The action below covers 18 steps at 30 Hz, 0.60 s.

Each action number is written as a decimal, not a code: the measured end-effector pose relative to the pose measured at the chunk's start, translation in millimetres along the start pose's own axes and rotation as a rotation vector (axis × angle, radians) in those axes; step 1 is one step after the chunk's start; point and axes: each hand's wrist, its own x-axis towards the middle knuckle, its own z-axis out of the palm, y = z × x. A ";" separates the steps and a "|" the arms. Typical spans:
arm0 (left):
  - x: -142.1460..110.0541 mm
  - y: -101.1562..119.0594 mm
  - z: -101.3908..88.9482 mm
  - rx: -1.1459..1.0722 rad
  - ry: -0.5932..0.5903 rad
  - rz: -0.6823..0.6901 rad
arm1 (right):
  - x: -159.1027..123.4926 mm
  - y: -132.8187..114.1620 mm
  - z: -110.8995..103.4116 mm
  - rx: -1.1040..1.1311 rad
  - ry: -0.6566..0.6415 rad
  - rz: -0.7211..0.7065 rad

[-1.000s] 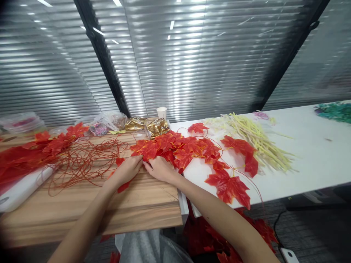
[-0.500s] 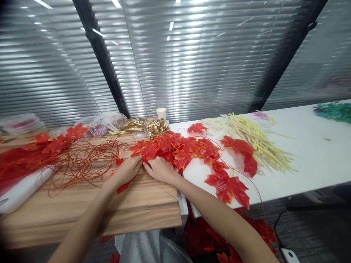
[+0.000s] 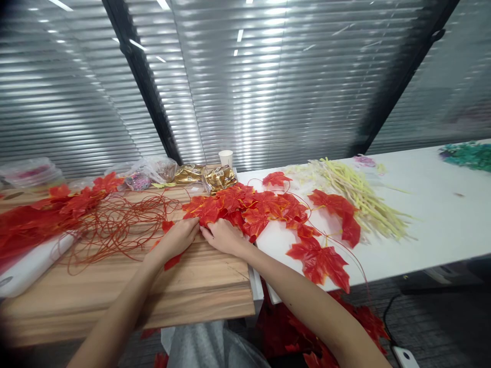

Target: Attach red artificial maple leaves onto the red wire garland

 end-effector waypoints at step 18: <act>-1.8 2.2 -3.1 0.012 -0.050 -0.009 | -0.8 -1.5 -0.5 -0.073 -0.009 0.000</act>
